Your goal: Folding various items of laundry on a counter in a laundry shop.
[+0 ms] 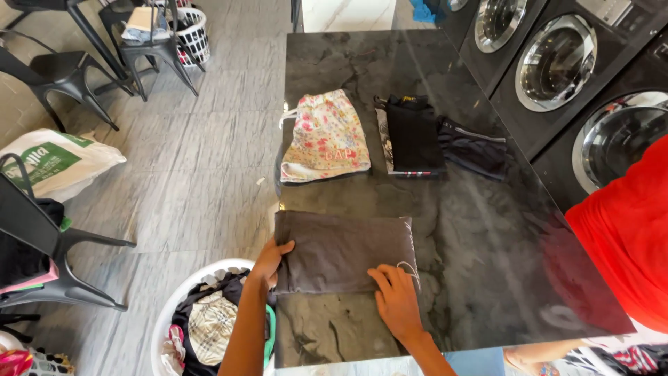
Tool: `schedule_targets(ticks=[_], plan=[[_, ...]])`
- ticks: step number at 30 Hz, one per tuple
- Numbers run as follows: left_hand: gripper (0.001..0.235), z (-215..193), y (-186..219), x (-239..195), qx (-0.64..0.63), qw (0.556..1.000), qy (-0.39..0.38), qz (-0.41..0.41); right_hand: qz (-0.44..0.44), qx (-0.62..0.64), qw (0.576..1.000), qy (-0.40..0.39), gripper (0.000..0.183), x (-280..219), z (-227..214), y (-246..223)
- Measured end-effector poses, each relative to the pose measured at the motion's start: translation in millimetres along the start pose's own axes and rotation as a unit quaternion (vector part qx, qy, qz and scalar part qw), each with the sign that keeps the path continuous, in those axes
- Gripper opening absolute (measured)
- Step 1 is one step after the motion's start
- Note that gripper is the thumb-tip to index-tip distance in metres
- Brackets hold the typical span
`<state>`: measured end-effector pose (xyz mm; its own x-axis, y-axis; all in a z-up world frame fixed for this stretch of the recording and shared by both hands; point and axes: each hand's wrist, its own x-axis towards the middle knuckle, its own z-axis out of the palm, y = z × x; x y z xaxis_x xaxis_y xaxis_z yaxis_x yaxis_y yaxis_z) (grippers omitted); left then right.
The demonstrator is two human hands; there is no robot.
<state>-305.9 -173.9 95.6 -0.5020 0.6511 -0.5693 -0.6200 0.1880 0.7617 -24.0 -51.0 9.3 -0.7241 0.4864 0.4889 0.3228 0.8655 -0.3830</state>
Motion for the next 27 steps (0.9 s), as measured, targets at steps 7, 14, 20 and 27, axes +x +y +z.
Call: schedule_targets(ticks=[7, 14, 20, 27], plan=[[0.047, -1.0, 5.3, 10.2, 0.003, 0.998, -0.039, 0.05, -0.011, 0.003, 1.0, 0.003, 0.041, 4.7, -13.8, 10.1], [0.058, -18.2, -3.6, 34.8, 0.155, 0.98, 0.022, 0.123, -0.01, 0.003, 0.997, -0.081, 0.026, 13.7, -33.0, -6.9], [0.077, -36.2, -33.7, 77.0, 0.388, 0.876, 0.145, 0.248, 0.064, 0.052, 0.996, 0.015, 0.021, 36.8, -55.3, -10.9], [0.069, 63.1, -43.4, -10.5, 0.574, 0.614, 0.16, 0.518, -0.003, -0.046, 0.999, -0.002, 0.041, 65.3, -19.9, 12.1]])
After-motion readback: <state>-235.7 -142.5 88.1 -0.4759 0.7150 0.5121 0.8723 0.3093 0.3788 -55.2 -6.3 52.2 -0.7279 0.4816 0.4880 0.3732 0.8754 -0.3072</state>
